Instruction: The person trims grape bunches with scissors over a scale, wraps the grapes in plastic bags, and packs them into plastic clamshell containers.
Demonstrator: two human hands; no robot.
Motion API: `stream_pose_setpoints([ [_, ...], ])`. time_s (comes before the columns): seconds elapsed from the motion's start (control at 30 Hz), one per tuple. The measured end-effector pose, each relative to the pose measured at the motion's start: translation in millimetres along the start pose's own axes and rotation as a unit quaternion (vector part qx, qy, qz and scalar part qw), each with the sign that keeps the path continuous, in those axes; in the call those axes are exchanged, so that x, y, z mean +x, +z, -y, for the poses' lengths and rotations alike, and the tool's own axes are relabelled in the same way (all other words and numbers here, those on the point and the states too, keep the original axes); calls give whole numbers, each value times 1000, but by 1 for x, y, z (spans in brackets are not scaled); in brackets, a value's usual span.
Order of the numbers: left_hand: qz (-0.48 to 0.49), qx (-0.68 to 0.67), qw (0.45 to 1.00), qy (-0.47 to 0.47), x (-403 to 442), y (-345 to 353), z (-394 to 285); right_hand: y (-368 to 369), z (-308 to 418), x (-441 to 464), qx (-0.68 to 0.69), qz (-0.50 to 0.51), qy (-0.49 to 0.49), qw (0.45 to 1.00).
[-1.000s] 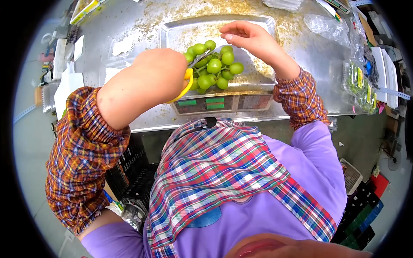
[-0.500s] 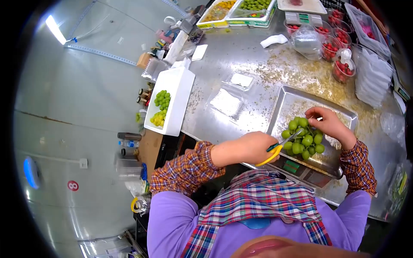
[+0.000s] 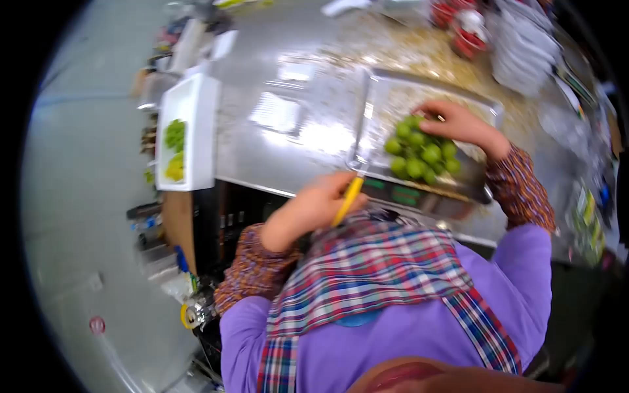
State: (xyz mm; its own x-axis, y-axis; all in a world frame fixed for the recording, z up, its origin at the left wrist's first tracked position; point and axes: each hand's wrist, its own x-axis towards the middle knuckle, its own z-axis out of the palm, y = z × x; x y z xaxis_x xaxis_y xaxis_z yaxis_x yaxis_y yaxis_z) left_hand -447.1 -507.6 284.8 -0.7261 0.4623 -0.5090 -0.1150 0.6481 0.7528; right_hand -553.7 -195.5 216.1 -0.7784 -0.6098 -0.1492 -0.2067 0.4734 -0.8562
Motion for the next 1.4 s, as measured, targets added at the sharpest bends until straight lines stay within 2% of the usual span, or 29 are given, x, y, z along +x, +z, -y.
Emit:
stream_pose_setpoints([
  [0.07,-4,6,1000,-3,2,4,4,2,-6,-5,20,-17,14,1000],
  [0.1,8,-39,999,-8,3,8,6,3,-8,-8,25,-20,33,999],
  [0.17,23,29,999,-10,3,12,5,6,-9,-16,59,-24,68,996],
  [0.27,62,68,995,-33,2,15,-5,6,-14,-21,84,-32,63,994],
  [0.4,23,36,999,26,8,31,1,7,-13,-25,109,-41,64,991],
  [0.53,21,35,998,45,21,38,-3,5,-8,-24,63,-84,37,994],
  [0.63,21,27,998,45,26,37,-11,-1,-7,-20,53,-68,54,995],
  [0.83,-36,156,983,86,35,36,-7,-5,-7,-2,70,-42,38,996],
  [0.93,-26,206,977,53,40,31,-11,-4,-3,12,-7,-16,-14,1000],
  [1.1,-45,215,972,85,40,30,-13,-2,7,25,-50,-10,-71,996],
  [1.2,-64,179,972,136,33,31,-1,-6,10,24,-54,-24,-74,996],
  [1.23,-72,163,971,159,29,30,4,-10,15,22,-33,-22,-42,998],
  [1.27,-62,154,976,141,24,27,7,-14,23,17,-12,-23,-10,1000],
  [1.33,-39,141,982,118,15,20,9,-21,32,-1,40,-65,44,996],
  [1.4,2,161,984,81,6,16,13,-13,17,-27,69,-145,14,987],
])
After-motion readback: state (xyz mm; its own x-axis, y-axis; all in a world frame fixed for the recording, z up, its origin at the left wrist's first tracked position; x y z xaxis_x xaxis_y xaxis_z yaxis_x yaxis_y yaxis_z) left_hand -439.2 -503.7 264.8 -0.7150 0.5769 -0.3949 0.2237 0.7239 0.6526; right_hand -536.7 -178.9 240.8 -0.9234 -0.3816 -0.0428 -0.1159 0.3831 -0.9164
